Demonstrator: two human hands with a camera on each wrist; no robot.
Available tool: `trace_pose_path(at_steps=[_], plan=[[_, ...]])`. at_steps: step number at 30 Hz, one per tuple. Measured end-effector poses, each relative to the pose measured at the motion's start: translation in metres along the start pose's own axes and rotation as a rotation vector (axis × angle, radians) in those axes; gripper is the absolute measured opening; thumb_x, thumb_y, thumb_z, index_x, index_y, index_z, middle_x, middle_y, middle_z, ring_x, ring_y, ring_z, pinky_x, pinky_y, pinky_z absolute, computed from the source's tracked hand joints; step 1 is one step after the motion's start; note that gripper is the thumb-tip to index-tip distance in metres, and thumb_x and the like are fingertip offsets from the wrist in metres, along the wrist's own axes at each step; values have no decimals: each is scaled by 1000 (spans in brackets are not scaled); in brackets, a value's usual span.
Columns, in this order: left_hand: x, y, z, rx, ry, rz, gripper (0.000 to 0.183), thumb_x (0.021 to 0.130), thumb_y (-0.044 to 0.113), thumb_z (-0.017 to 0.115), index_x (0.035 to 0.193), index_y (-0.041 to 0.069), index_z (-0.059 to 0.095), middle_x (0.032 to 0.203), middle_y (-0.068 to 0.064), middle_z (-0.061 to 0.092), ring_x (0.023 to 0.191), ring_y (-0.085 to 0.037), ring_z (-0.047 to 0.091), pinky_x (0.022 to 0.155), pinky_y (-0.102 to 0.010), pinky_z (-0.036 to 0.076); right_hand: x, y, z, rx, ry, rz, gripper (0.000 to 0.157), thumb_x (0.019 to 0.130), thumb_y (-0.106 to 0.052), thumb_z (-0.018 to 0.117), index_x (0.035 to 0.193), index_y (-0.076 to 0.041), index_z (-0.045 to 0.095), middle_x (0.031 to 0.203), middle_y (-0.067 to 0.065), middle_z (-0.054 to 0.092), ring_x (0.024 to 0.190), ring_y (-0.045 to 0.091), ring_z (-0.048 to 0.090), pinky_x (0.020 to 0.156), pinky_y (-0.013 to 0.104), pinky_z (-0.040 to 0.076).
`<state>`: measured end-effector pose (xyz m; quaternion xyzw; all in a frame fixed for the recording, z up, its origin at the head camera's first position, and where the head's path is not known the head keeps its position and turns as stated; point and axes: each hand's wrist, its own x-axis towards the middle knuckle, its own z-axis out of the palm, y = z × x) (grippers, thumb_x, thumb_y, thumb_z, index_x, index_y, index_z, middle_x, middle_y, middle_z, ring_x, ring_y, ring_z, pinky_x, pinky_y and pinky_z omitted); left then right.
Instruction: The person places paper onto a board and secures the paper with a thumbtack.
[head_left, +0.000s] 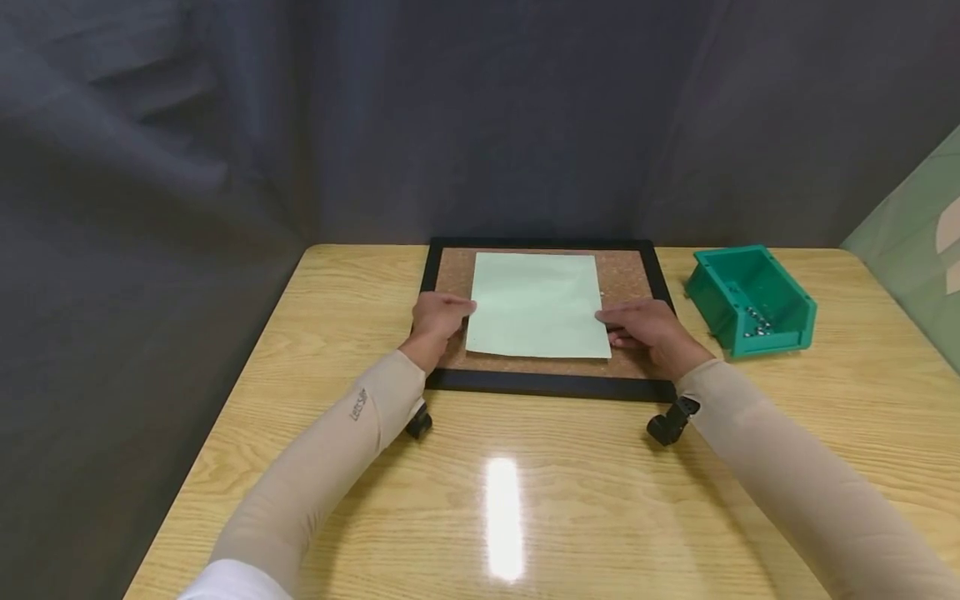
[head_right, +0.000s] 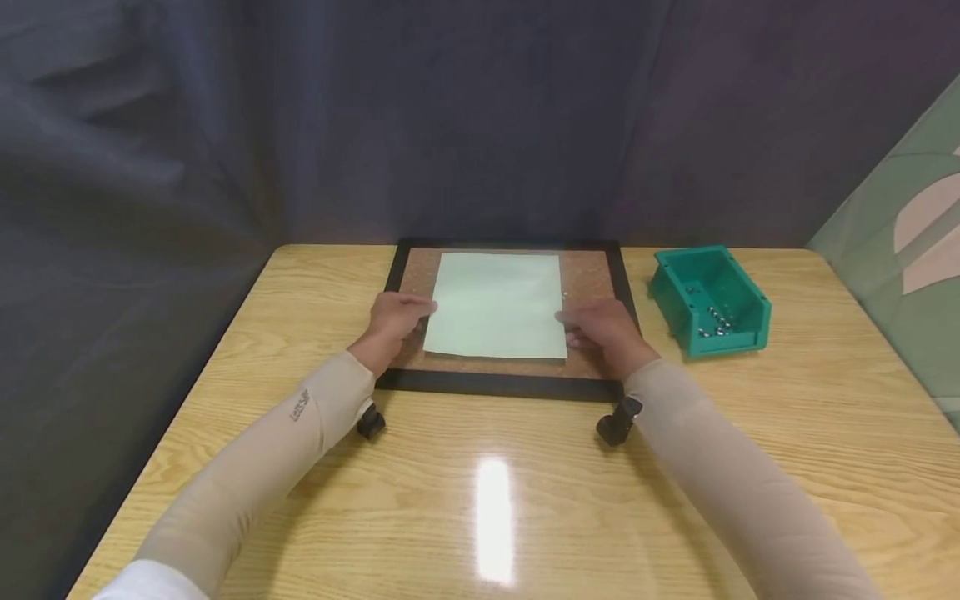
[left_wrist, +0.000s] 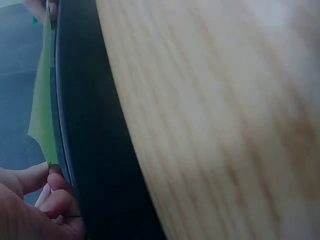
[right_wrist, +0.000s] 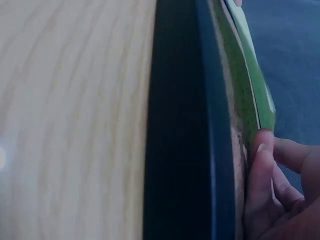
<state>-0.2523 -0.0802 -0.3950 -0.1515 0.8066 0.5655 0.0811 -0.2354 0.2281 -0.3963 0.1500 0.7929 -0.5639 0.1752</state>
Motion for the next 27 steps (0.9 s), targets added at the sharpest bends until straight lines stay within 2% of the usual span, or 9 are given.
trace_pose_path(at_steps=[3, 8, 16, 21, 24, 27], plan=[[1, -1, 2, 58, 22, 34, 18, 93, 24, 71, 105, 12, 78, 123, -7, 68, 118, -28, 61, 97, -46, 52, 2, 4, 0, -5, 20, -5, 49, 95, -30, 69, 130, 2, 57, 64, -13, 63, 55, -4, 61, 58, 14, 53], [1, -7, 6, 197, 85, 91, 16, 93, 21, 70, 96, 9, 80, 113, -8, 74, 107, -27, 68, 90, -43, 55, 2, 8, 3, -50, 21, -31, 48, 94, -31, 69, 126, 2, 59, 64, -14, 63, 55, -5, 62, 58, 14, 52], [3, -5, 10, 275, 101, 135, 15, 92, 19, 71, 96, 8, 80, 108, -9, 75, 105, -27, 68, 91, -42, 55, 0, 6, 2, -135, 68, -27, 44, 93, -34, 70, 118, 1, 63, 60, -14, 63, 54, -3, 61, 56, 16, 52], [5, -4, 10, 316, 105, 139, 15, 92, 20, 71, 90, 8, 80, 95, -9, 77, 86, -25, 71, 84, -41, 58, 3, 6, 3, -139, 74, -14, 36, 91, -33, 72, 106, -1, 65, 57, -14, 62, 52, -2, 60, 54, 16, 51], [6, -6, 8, 331, 115, 157, 16, 91, 20, 71, 86, 8, 80, 86, -9, 77, 73, -22, 69, 81, -40, 58, 6, 6, 6, -100, 72, -12, 32, 91, -32, 72, 101, -3, 64, 56, -14, 62, 51, -3, 60, 53, 15, 51], [5, -10, 5, 352, 139, 155, 16, 90, 20, 73, 82, 8, 79, 81, -7, 76, 67, -18, 66, 80, -39, 59, 9, 6, 8, -51, 42, -5, 29, 92, -30, 72, 100, -4, 62, 58, -13, 62, 50, -2, 60, 53, 15, 51]])
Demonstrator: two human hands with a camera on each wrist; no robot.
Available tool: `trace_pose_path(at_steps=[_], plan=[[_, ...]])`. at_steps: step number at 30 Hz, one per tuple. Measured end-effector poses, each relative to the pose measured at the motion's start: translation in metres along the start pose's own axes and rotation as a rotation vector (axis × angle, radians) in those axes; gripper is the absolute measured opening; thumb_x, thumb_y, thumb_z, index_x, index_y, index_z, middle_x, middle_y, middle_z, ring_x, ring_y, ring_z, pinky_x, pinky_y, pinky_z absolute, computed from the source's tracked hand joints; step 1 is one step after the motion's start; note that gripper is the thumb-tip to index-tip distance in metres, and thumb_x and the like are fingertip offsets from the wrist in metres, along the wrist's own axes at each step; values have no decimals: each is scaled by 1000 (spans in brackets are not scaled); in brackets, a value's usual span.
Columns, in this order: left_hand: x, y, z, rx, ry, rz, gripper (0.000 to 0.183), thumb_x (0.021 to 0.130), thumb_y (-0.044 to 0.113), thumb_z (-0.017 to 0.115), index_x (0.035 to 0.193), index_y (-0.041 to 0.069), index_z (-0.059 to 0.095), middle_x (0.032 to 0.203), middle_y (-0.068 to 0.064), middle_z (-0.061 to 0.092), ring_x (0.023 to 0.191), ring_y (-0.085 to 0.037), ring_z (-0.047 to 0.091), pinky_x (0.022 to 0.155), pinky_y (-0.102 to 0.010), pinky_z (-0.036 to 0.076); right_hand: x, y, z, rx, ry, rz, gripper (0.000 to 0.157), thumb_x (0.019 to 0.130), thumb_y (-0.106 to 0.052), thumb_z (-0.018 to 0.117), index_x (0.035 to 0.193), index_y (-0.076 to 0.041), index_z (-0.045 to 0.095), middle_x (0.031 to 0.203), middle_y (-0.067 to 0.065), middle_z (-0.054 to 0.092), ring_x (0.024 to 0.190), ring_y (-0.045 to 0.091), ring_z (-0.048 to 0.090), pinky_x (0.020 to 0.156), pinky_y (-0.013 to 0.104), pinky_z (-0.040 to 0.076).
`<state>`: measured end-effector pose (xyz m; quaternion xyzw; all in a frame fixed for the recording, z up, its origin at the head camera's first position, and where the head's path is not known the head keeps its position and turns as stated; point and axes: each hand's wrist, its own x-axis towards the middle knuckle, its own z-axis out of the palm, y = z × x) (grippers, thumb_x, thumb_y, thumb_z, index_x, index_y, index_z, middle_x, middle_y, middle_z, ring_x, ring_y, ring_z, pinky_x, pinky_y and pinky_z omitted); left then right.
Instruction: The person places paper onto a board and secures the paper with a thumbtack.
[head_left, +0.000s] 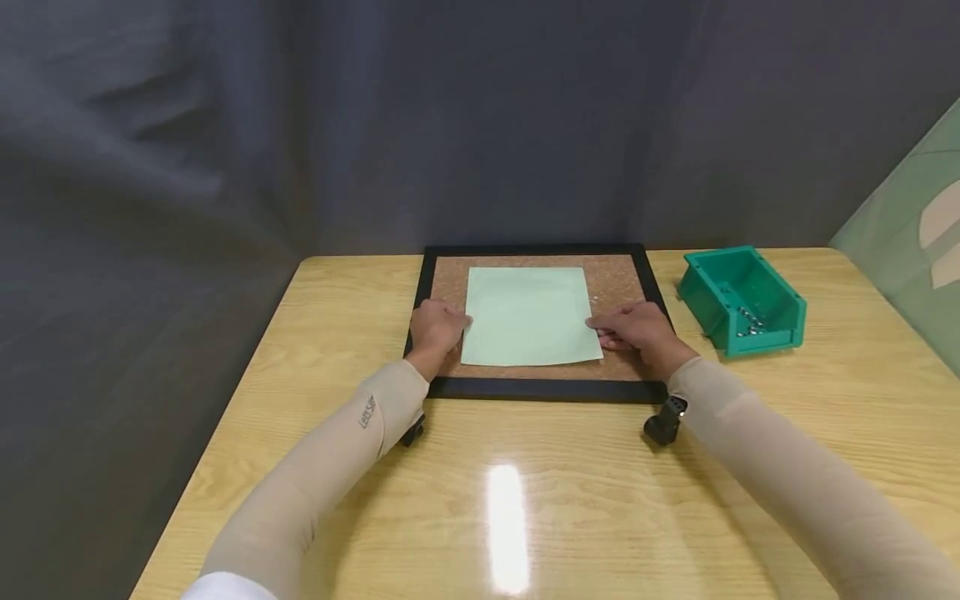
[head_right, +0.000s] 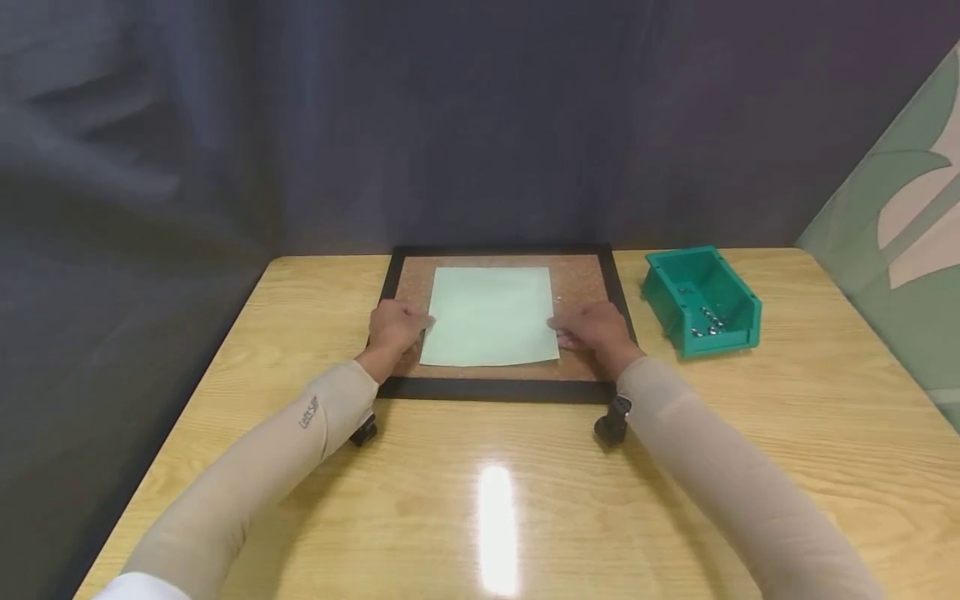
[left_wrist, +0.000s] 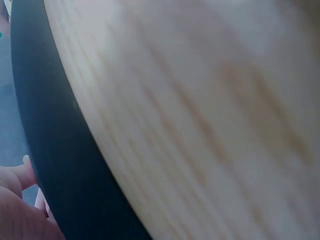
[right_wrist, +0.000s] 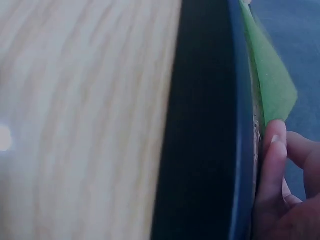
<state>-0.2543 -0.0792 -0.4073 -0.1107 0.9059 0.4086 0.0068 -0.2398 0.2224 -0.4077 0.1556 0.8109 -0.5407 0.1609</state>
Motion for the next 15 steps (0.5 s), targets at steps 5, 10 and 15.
trace_pose_path(at_steps=[5, 10, 15], plan=[[-1, -3, -1, -7, 3, -25, 20, 90, 20, 72, 73, 9, 76, 63, -4, 69, 56, -17, 63, 67, -33, 57, 2, -2, 3, -22, -2, 11, 29, 92, -29, 71, 102, -3, 62, 60, -12, 62, 52, -1, 61, 55, 15, 52], [1, 0, 0, 7, -5, -6, 34, 90, 19, 71, 57, 12, 63, 47, 4, 52, 48, -13, 51, 59, -28, 46, 2, -3, 2, -82, 31, 6, 27, 93, -30, 71, 95, -4, 64, 58, -10, 60, 51, 2, 59, 55, 18, 52], [2, 0, 1, 29, 5, -5, 38, 89, 20, 73, 54, 14, 60, 49, 6, 51, 53, -13, 49, 67, -32, 48, 1, -3, 0, -128, 17, 7, 27, 92, -32, 71, 86, -6, 64, 56, -8, 54, 54, 10, 53, 56, 25, 47]])
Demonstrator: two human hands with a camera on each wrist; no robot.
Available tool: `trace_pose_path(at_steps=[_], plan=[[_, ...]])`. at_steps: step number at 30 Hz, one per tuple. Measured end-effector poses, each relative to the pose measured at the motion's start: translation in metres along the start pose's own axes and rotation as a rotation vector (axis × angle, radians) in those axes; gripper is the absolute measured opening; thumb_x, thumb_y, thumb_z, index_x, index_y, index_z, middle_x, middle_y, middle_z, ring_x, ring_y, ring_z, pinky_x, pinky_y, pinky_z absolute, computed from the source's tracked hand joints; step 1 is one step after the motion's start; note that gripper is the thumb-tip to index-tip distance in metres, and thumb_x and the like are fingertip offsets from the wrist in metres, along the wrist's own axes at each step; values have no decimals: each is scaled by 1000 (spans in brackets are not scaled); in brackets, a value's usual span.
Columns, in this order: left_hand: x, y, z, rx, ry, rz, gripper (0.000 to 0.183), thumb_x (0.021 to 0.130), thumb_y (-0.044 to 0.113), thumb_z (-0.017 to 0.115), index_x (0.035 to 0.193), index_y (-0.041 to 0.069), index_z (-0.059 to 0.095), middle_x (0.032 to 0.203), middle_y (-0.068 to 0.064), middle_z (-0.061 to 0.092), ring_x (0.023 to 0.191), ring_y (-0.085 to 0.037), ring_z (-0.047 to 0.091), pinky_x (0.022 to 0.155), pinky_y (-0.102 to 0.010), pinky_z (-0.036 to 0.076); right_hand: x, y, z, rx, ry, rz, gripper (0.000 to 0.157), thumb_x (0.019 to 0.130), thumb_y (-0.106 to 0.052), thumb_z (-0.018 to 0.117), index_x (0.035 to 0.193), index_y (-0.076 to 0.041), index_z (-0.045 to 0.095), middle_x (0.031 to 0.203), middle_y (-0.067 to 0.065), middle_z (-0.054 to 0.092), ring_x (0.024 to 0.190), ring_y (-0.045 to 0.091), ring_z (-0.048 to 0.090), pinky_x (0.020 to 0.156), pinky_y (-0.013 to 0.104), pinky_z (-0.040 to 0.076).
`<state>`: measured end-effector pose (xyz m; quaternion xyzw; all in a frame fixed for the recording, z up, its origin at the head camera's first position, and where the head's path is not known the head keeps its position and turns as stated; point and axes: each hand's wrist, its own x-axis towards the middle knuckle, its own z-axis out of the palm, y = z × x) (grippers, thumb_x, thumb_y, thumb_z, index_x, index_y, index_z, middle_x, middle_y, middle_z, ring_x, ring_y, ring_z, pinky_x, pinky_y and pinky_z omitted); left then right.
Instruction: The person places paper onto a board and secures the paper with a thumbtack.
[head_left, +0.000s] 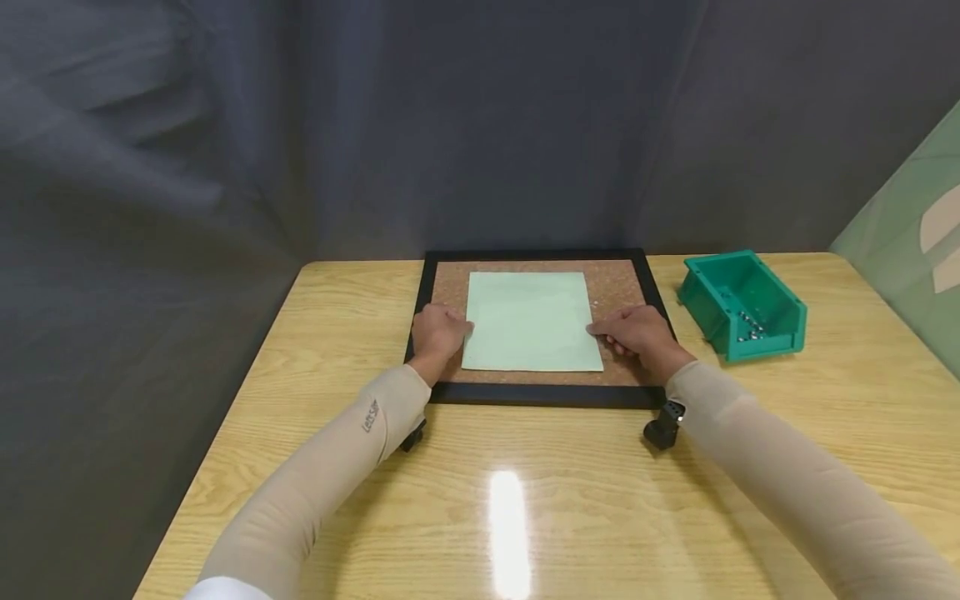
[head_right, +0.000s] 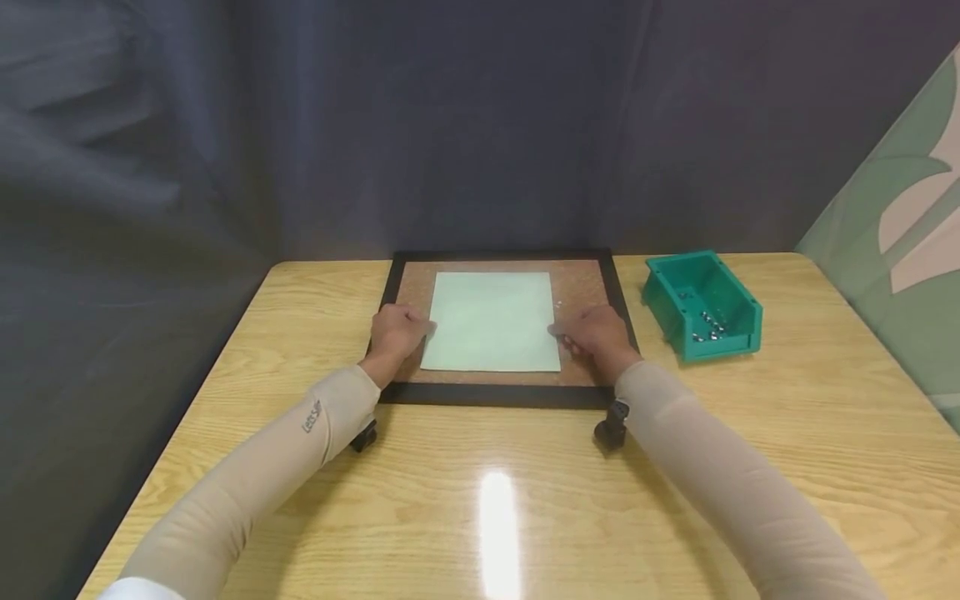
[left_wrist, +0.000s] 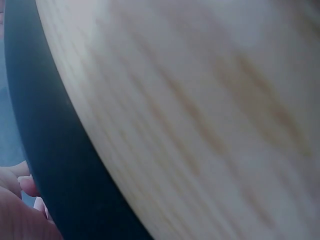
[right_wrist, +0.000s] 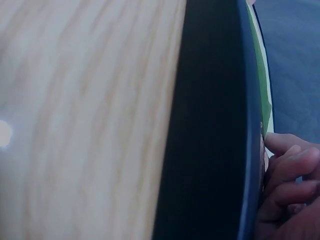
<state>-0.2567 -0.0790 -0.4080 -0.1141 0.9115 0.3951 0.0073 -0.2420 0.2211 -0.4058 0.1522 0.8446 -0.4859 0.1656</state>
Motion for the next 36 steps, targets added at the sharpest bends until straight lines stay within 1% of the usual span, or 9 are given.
trace_pose_path(at_steps=[4, 11, 15, 17, 20, 23, 28, 32, 36], plan=[[0, 0, 1, -3, -4, 15, 35, 89, 20, 73, 56, 13, 62, 51, 4, 53, 55, -15, 52, 69, -33, 49, -1, 0, -2, -28, 15, -9, 29, 91, -32, 71, 85, -6, 63, 55, -7, 51, 56, 12, 52, 58, 28, 44], [2, -4, 2, 19, -25, 33, 37, 90, 24, 72, 56, 14, 61, 54, 5, 54, 56, -14, 50, 58, -29, 42, -3, 3, -1, -1, -24, -22, 30, 92, -34, 71, 88, -5, 62, 55, -8, 51, 55, 11, 51, 56, 28, 47], [2, -4, -1, -58, -55, 57, 24, 93, 25, 69, 74, 11, 71, 81, -3, 72, 76, -21, 65, 71, -35, 52, -8, 1, -5, 23, -30, -58, 32, 93, -35, 70, 84, -7, 58, 58, -7, 50, 59, 12, 50, 58, 28, 46], [0, -4, -4, -70, -90, 83, 18, 94, 25, 69, 86, 10, 74, 97, -6, 73, 88, -23, 66, 75, -36, 52, -11, 0, -6, 3, -30, -79, 35, 92, -41, 70, 87, -8, 59, 64, -7, 51, 66, 15, 51, 62, 29, 45], [-7, -4, -11, -12, -194, 195, 17, 95, 26, 68, 91, 10, 72, 95, -7, 70, 82, -20, 63, 70, -30, 48, -18, -3, -6, -65, -37, -161, 40, 90, -48, 71, 97, -9, 63, 75, -2, 55, 78, 19, 52, 68, 30, 44], [-22, 1, -21, 119, -276, 391, 16, 97, 28, 67, 93, 13, 70, 88, -3, 66, 69, -16, 58, 63, -28, 44, -33, -9, -4, -219, -42, -328, 40, 89, -47, 72, 106, -11, 65, 88, 3, 61, 85, 22, 55, 72, 31, 46], [-49, 11, -33, 395, -309, 662, 26, 92, 39, 71, 104, 17, 70, 93, 0, 63, 76, -15, 56, 68, -31, 47, -65, -15, 5, -536, -78, -628, 39, 88, -36, 76, 117, -12, 66, 113, 8, 67, 99, 25, 63, 75, 35, 52], [-64, 6, -32, 569, -358, 755, 41, 82, 48, 79, 111, 20, 71, 98, 2, 61, 84, -14, 54, 75, -31, 47, -81, -12, 14, -718, -139, -724, 47, 83, -31, 81, 124, -14, 66, 117, 8, 65, 101, 25, 63, 78, 39, 53], [-71, -2, -26, 626, -393, 755, 40, 79, 42, 83, 110, 21, 71, 99, 3, 60, 84, -14, 55, 77, -31, 47, -83, -6, 17, -791, -163, -731, 46, 78, -23, 85, 120, -15, 69, 107, 3, 65, 94, 20, 61, 80, 40, 52]])
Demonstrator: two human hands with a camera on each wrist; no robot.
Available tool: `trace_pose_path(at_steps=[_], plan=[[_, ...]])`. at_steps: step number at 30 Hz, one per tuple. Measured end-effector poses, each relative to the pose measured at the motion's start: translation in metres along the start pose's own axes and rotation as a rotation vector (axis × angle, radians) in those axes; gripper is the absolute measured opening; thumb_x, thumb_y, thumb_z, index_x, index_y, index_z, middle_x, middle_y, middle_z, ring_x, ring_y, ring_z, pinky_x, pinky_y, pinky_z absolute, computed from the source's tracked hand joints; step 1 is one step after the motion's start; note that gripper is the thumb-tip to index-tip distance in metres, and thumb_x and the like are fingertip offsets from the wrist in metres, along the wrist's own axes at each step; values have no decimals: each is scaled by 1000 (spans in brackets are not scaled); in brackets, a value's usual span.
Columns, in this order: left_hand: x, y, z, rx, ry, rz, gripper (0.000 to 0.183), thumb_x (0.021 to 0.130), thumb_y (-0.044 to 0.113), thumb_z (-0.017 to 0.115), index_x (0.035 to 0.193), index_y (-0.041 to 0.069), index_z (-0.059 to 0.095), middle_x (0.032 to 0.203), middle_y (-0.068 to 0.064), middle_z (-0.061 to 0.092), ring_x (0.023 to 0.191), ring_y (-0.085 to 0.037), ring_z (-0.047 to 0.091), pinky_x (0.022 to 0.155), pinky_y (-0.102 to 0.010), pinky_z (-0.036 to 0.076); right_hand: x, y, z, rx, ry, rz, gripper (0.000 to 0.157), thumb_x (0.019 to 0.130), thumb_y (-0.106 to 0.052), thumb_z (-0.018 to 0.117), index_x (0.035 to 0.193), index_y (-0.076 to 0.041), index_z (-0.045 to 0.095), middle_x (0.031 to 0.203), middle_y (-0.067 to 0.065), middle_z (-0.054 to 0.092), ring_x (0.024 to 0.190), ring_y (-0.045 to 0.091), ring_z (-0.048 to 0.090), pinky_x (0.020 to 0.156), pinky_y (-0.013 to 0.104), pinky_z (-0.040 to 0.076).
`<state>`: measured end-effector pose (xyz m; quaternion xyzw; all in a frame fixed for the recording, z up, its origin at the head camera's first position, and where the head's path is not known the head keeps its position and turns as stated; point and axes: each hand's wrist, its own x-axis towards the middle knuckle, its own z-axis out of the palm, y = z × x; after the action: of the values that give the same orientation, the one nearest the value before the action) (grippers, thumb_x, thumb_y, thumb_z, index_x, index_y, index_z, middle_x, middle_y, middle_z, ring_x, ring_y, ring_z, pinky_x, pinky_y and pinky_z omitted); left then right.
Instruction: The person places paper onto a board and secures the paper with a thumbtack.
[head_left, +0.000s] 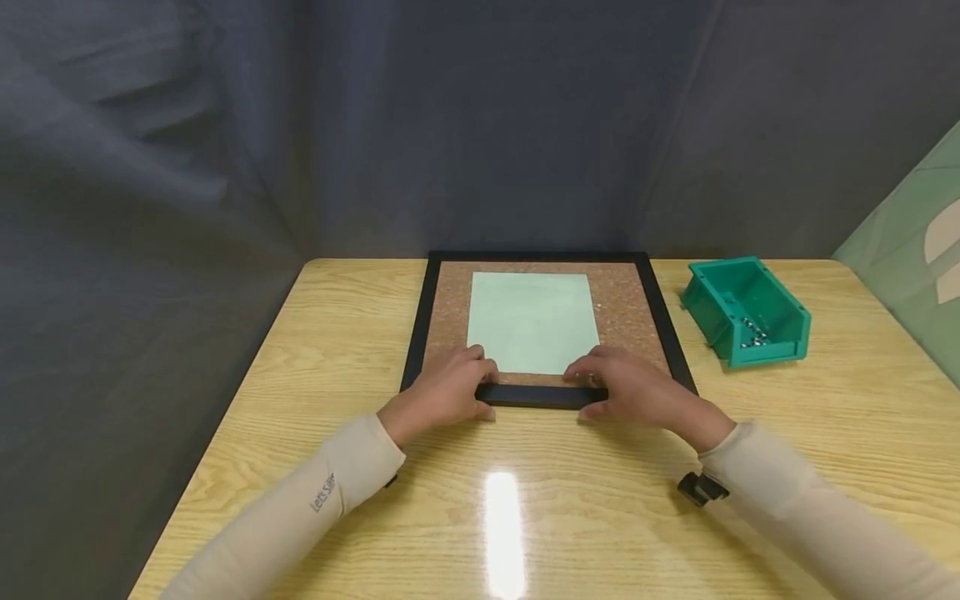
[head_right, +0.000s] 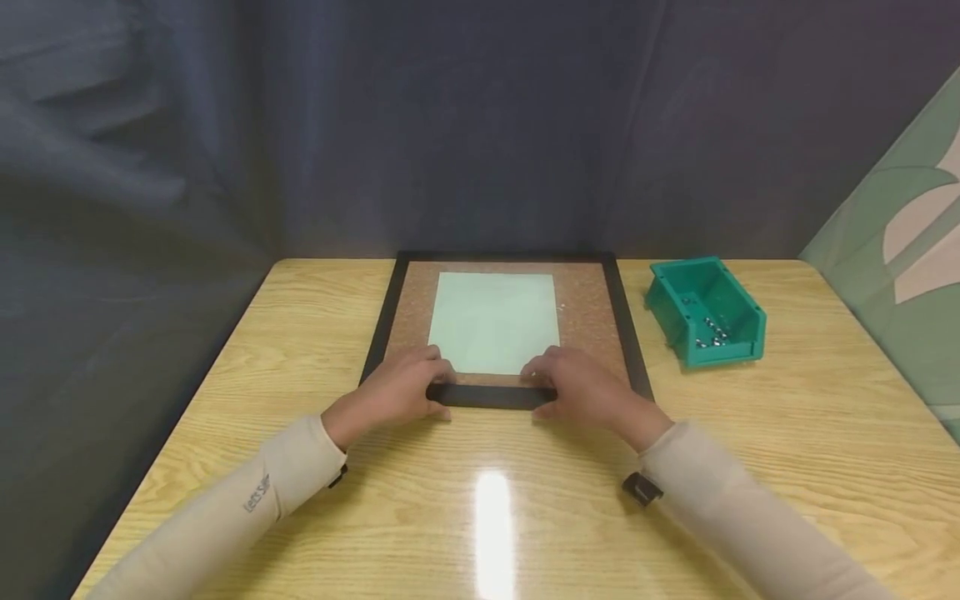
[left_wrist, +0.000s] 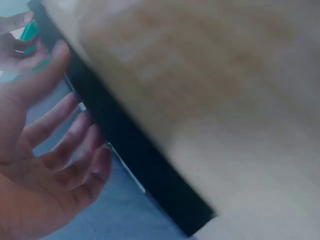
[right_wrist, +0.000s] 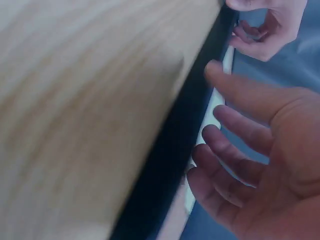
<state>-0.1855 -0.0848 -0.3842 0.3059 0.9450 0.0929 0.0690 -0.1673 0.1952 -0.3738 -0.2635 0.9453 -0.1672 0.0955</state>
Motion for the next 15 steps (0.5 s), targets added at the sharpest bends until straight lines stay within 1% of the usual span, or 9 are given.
trace_pose_path(at_steps=[3, 6, 9, 15], plan=[[0, 0, 6, -21, 8, -25, 33, 80, 33, 84, 106, 19, 70, 98, 3, 60, 85, -13, 56, 78, -31, 48, 1, 5, 3, 40, -8, 0, 36, 79, -14, 84, 111, -14, 70, 100, 1, 66, 91, 17, 61, 81, 40, 52], [1, 0, 9, -34, 21, -40, 29, 80, 31, 84, 101, 20, 68, 95, 4, 59, 84, -13, 56, 77, -30, 49, 1, 10, 5, 102, -4, 12, 28, 80, -13, 83, 103, -15, 69, 94, -2, 64, 87, 14, 58, 79, 36, 50], [1, 1, 9, -31, 24, -46, 29, 79, 32, 84, 99, 20, 67, 93, 4, 59, 83, -13, 55, 75, -31, 49, 0, 13, 7, 134, 7, 30, 25, 80, -15, 83, 100, -17, 69, 90, -4, 62, 82, 11, 54, 75, 32, 47], [0, 5, 8, -18, 21, -67, 29, 78, 33, 84, 97, 19, 67, 91, 2, 59, 84, -15, 56, 76, -33, 49, 0, 14, 12, 120, 40, 44, 26, 78, -14, 85, 98, -19, 68, 88, -5, 61, 80, 11, 54, 74, 31, 44]])
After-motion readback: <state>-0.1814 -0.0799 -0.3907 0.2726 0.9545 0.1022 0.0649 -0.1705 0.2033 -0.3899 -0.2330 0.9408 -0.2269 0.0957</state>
